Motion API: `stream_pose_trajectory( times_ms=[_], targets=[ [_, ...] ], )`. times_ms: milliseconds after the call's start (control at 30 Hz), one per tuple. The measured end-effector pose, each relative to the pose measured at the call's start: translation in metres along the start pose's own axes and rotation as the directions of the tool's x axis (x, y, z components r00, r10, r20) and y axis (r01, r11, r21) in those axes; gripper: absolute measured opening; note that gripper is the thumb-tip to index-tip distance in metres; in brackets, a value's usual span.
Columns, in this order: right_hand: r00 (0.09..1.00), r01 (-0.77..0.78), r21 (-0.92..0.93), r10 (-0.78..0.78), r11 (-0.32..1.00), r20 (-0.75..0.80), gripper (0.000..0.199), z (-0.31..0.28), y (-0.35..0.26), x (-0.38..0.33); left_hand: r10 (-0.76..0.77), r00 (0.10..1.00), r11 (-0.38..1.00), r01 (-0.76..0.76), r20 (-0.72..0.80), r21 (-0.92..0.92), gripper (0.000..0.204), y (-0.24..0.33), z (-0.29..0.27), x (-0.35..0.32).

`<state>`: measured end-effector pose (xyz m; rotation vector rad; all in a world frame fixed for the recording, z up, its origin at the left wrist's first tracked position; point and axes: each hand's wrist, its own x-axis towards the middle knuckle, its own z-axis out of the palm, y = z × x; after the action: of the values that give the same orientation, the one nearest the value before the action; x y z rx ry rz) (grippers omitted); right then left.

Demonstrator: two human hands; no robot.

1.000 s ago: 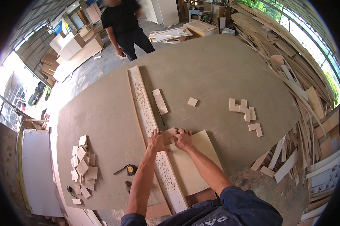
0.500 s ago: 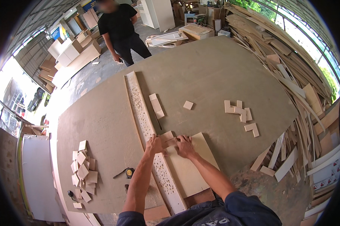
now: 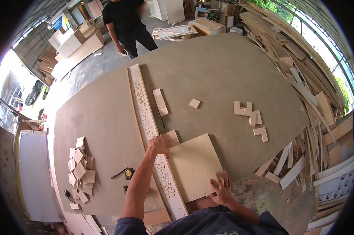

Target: The person uses a tape measure and a pencil to mark a board, then hammers a wooden guide into place before marking multiple small wooden blocks against the guide.

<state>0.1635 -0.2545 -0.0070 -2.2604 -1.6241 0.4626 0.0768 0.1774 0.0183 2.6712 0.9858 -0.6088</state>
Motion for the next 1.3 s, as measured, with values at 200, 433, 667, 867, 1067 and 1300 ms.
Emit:
stream_pose_trajectory(
  times_ms=[200, 433, 667, 867, 1067, 1300],
  targets=[
    [0.999, 0.021, -0.020, -0.021, 1.000, -0.042, 0.073, 0.006, 0.001, 0.003, 0.002, 0.999, 1.000, -0.001, 0.034, -0.006, 0.121, 0.001, -0.008, -0.001],
    [0.995, 0.051, -0.036, -0.053, 0.998, -0.080, 0.069, 0.006, 0.003, 0.018, 0.001, 1.000, 1.000, -0.001, -0.001, 0.026, 0.122, -0.005, -0.013, 0.012],
    [0.989, 0.082, -0.011, -0.082, 0.997, -0.124, 0.070, 0.006, 0.005, 0.048, -0.004, 1.000, 0.999, 0.005, -0.013, 0.032, 0.113, -0.020, -0.028, 0.036],
    [0.987, 0.064, -0.011, -0.065, 0.998, -0.144, 0.068, 0.006, 0.006, 0.056, -0.005, 1.000, 0.999, 0.005, 0.021, 0.038, 0.117, -0.020, -0.037, 0.048],
    [0.981, 0.080, -0.017, -0.082, 0.997, -0.178, 0.068, 0.013, 0.006, 0.067, -0.005, 0.997, 0.999, 0.009, -0.072, 0.042, 0.091, -0.027, -0.039, 0.051],
    [0.982, 0.067, -0.012, -0.068, 0.998, -0.174, 0.067, 0.011, 0.009, 0.076, 0.012, 1.000, 0.999, -0.012, -0.005, 0.034, 0.088, -0.021, -0.054, 0.059]
  ],
)
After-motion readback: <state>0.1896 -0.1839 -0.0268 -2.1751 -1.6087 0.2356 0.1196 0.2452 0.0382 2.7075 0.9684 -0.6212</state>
